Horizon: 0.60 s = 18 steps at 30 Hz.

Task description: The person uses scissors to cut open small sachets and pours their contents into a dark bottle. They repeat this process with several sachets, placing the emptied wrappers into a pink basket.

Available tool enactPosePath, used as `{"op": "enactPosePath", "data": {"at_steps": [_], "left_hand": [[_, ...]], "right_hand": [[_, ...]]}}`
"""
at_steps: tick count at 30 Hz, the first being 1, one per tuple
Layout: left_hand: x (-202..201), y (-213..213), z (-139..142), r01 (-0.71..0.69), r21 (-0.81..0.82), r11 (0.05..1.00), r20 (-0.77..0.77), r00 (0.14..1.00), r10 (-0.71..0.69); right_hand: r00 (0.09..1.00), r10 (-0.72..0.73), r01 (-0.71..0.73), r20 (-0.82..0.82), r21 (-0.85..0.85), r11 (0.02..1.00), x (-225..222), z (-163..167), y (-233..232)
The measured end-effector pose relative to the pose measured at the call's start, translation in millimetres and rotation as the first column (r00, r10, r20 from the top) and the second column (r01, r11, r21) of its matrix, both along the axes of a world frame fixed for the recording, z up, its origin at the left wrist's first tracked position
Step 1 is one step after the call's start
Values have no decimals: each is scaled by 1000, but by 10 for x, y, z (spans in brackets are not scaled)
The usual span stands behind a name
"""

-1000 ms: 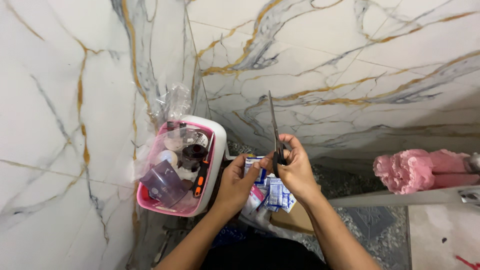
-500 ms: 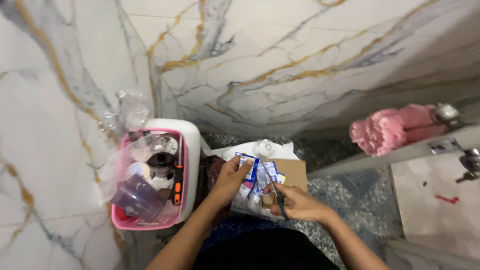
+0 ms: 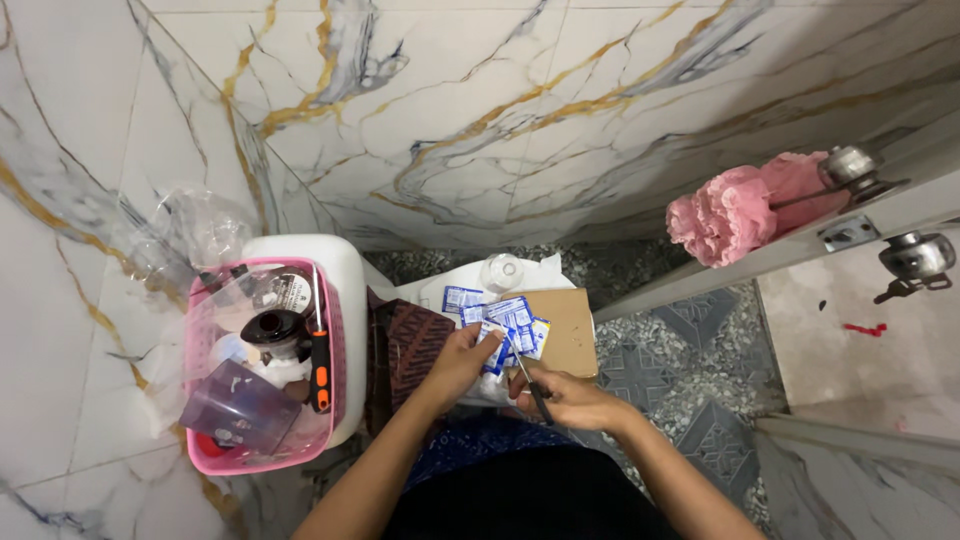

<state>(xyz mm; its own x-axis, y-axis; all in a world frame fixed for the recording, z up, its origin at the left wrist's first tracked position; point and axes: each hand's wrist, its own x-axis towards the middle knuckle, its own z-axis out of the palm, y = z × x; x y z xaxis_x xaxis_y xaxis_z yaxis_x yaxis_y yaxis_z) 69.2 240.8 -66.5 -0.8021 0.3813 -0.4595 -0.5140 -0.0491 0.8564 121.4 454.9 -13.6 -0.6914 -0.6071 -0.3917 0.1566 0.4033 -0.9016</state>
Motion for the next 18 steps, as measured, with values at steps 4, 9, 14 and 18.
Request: {"op": "enactPosePath", "data": {"at_steps": [4, 9, 14, 18], "left_hand": [[16, 9, -7, 0, 44, 999, 11, 1000, 0], [68, 1, -11, -71, 77, 994, 177, 983, 57], [106, 12, -21, -79, -6, 997, 203, 976, 79], [162, 70, -33, -153, 73, 986, 308, 943, 124]], "right_hand": [[996, -11, 16, 90, -59, 998, 23, -185, 10], [981, -31, 44, 193, -65, 997, 43, -404, 6], [925, -55, 71, 375, -30, 997, 72, -596, 10], [916, -53, 91, 399, -77, 993, 112, -675, 28]]}}
